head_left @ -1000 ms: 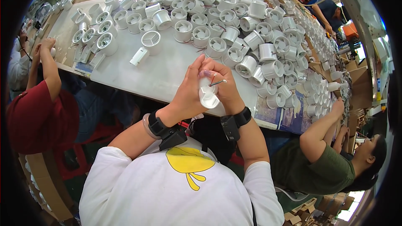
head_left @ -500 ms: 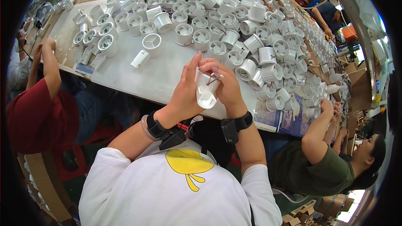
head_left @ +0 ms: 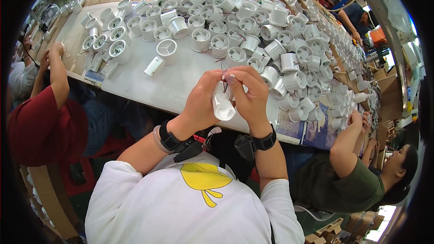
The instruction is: The person assembles a fan by hand, picking up a white housing and a fan motor, threading the wires through the housing, and pressing the motor into place. They then pick up a second housing piece, fit it onto the first, and place the completed fan assembly onto the table.
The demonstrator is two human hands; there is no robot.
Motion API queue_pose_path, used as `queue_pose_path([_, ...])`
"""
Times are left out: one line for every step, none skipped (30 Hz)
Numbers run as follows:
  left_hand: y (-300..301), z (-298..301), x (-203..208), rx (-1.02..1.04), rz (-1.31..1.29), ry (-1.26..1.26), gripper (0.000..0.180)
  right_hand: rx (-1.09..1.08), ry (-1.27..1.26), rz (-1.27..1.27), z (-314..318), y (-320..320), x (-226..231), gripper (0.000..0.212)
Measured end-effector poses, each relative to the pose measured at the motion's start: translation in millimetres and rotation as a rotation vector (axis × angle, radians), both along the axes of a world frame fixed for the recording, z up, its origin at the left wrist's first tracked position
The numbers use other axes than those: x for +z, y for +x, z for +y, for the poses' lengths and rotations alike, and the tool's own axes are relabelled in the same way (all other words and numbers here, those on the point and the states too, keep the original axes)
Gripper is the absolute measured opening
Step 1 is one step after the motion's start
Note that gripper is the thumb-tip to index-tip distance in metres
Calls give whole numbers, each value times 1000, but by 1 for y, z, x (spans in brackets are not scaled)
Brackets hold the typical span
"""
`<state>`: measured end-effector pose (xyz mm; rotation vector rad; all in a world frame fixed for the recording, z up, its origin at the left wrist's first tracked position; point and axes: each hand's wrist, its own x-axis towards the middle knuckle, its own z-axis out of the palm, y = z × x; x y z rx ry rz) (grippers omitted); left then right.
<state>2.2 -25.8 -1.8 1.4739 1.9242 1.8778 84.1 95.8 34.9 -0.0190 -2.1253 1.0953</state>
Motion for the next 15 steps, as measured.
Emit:
queue_pose_path([0, 1, 0, 6, 30, 7, 64, 9, -100, -26, 1, -1, -5, 8])
queue_pose_path([1, 3, 1, 12, 61, 14, 63, 18, -201, -51, 3, -1, -9, 8])
queue_pose_path([3, 4, 1, 9, 68, 17, 63, 28, -300, -75, 4, -1, -12, 9])
queue_pose_path([6, 4, 2, 20, 41, 25, 62, 25, -298, -68, 8, -1, -14, 9])
queue_pose_path([9, 5, 2, 29, 15, 33, 61, 53, -356, -80, 11, -1, -15, 9])
queue_pose_path([11, 7, 3, 36, -11, 40, 59, 79, -414, -91, 14, -1, -15, 9])
queue_pose_path([11, 10, 2, 28, -4, 42, 59, 105, -472, -102, 16, 0, -14, 10])
queue_pose_path([11, 13, -1, 28, 3, 150, 58, 98, -470, -94, 18, 0, -13, 10])
queue_pose_path([11, 17, -3, 27, 9, 258, 56, 123, -544, -115, 19, 1, -12, 10])
queue_pose_path([11, 20, -4, 26, 14, 365, 55, 148, -618, -137, 20, 1, -11, 11])
queue_pose_path([9, 19, -3, 21, 17, 363, 55, 177, -695, -161, 20, 2, -11, 11])
queue_pose_path([6, 17, -1, -6, 78, 299, 55, 176, -697, -156, 20, 3, -9, 11])
queue_pose_path([1, 14, 0, -31, 139, 234, 55, 153, -733, -152, 20, 3, -7, 11])
queue_pose_path([-1, 13, 2, -55, 200, 169, 55, 132, -770, -149, 19, 3, -6, 11])
queue_pose_path([-1, 12, 4, -56, 203, 165, 55, 111, -807, -146, 19, 3, -5, 10])
